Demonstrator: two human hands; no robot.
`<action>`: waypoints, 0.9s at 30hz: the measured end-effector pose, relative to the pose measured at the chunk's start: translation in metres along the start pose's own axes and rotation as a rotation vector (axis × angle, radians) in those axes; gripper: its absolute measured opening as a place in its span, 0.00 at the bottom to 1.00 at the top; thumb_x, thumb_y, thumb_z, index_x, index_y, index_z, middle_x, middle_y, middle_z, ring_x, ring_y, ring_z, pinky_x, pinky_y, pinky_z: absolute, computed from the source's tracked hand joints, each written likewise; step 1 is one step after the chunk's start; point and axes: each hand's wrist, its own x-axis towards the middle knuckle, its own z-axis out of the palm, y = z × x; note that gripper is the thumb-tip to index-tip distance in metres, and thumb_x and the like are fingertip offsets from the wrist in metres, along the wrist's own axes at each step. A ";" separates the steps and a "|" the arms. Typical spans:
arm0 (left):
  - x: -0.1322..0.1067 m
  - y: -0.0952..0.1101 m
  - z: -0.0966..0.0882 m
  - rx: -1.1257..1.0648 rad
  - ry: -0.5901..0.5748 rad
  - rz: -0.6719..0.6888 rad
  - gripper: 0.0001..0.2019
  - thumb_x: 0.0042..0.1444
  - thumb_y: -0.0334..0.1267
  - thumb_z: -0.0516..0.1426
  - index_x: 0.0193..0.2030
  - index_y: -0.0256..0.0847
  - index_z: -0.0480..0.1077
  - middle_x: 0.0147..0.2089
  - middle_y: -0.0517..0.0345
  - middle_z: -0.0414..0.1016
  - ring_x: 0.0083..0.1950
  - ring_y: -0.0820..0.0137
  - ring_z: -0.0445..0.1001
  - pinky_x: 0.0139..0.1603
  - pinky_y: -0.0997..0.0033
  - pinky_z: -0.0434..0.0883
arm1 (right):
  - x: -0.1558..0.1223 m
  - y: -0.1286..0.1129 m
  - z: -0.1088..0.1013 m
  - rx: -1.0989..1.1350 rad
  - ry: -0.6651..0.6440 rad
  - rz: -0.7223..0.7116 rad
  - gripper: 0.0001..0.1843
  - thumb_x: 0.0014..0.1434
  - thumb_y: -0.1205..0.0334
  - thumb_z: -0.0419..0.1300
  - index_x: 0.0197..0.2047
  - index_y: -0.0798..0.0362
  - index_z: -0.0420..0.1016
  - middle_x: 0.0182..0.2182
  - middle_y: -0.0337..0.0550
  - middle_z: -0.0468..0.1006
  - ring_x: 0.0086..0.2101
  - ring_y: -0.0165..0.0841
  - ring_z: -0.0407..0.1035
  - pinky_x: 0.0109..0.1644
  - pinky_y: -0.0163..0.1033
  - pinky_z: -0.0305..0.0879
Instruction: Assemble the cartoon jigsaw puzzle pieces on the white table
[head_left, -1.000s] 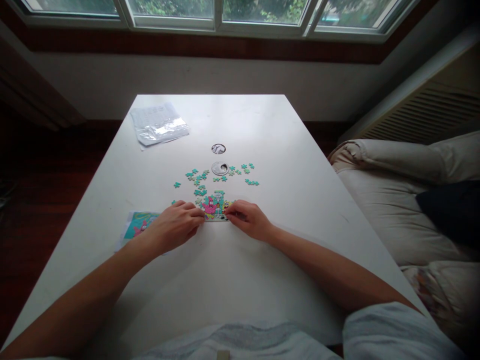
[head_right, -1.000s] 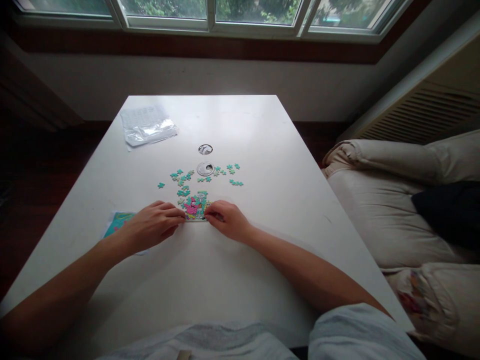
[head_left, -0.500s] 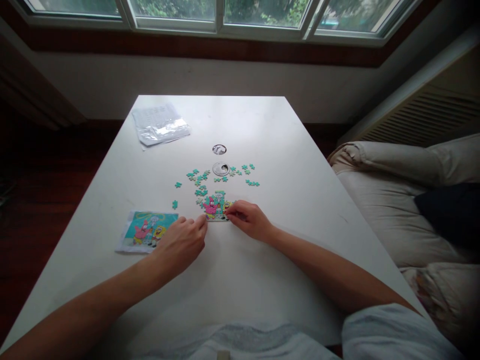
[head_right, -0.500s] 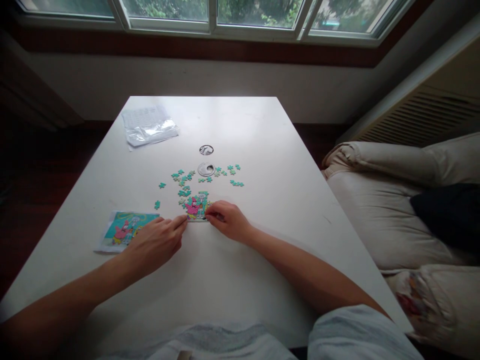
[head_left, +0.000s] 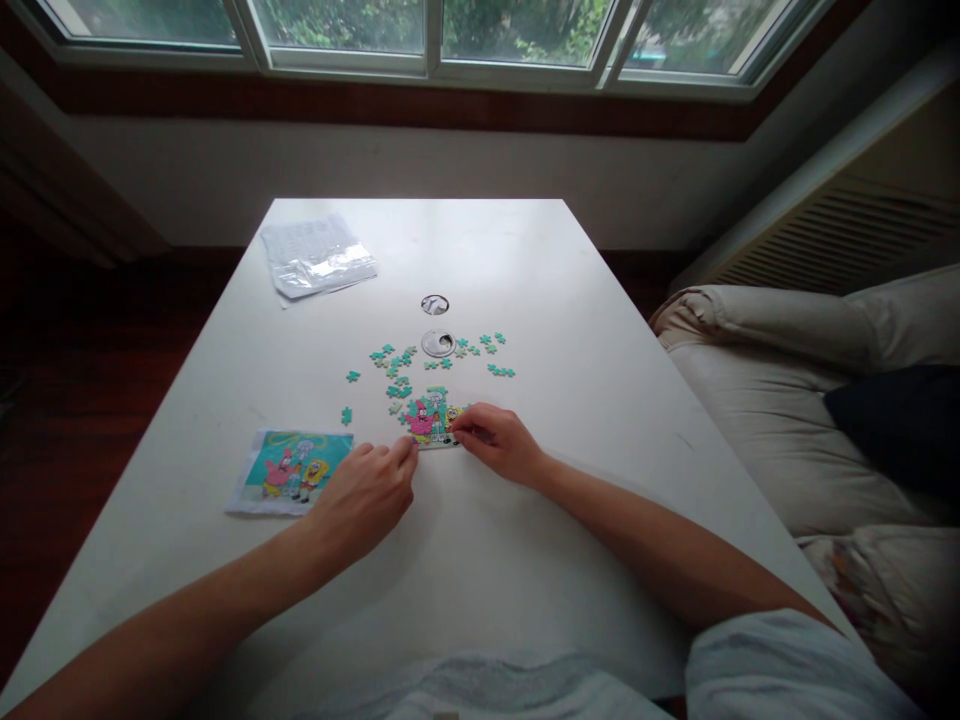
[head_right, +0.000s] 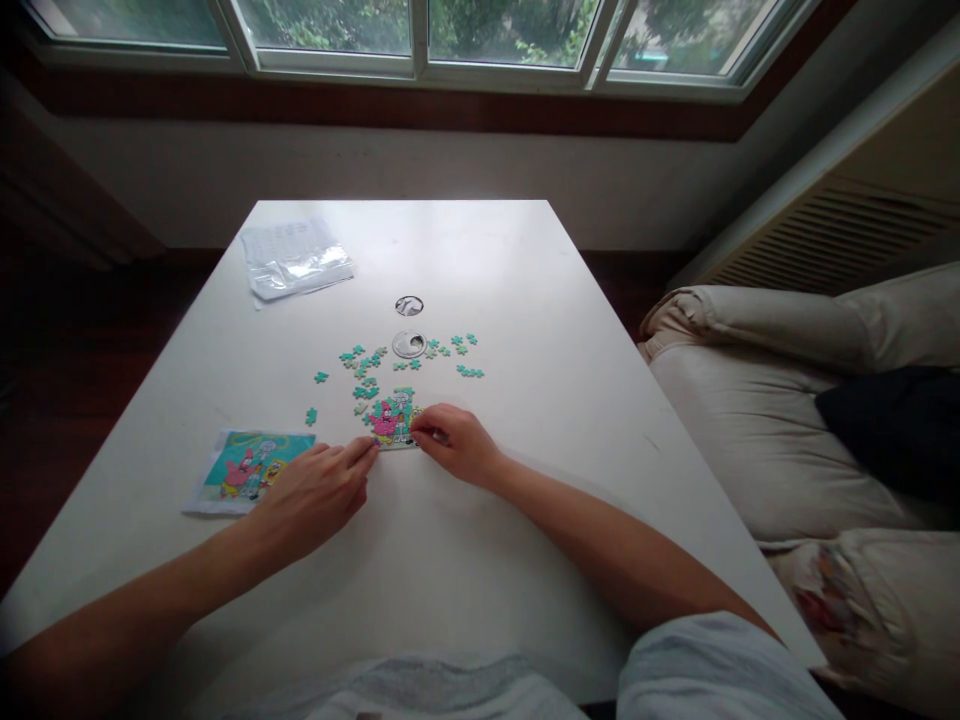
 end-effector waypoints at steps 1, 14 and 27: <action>0.000 0.001 0.001 0.000 0.003 0.005 0.15 0.63 0.27 0.51 0.55 0.34 0.70 0.51 0.45 0.74 0.44 0.61 0.77 0.45 0.59 0.72 | 0.001 0.001 -0.002 -0.002 0.017 0.008 0.05 0.65 0.61 0.61 0.39 0.51 0.78 0.32 0.40 0.77 0.32 0.29 0.68 0.36 0.35 0.64; 0.000 0.015 0.008 0.014 0.049 -0.045 0.20 0.67 0.36 0.53 0.63 0.35 0.67 0.61 0.42 0.71 0.47 0.60 0.77 0.48 0.58 0.73 | 0.035 0.047 -0.063 -0.342 0.343 0.167 0.08 0.64 0.60 0.58 0.42 0.50 0.78 0.37 0.42 0.80 0.35 0.34 0.71 0.40 0.39 0.67; 0.013 0.023 0.035 -0.140 0.261 0.053 0.25 0.69 0.46 0.52 0.69 0.39 0.63 0.72 0.43 0.62 0.71 0.52 0.59 0.73 0.46 0.52 | 0.067 0.087 -0.071 -0.685 0.218 0.169 0.10 0.65 0.59 0.60 0.46 0.49 0.80 0.39 0.47 0.73 0.44 0.42 0.67 0.51 0.46 0.65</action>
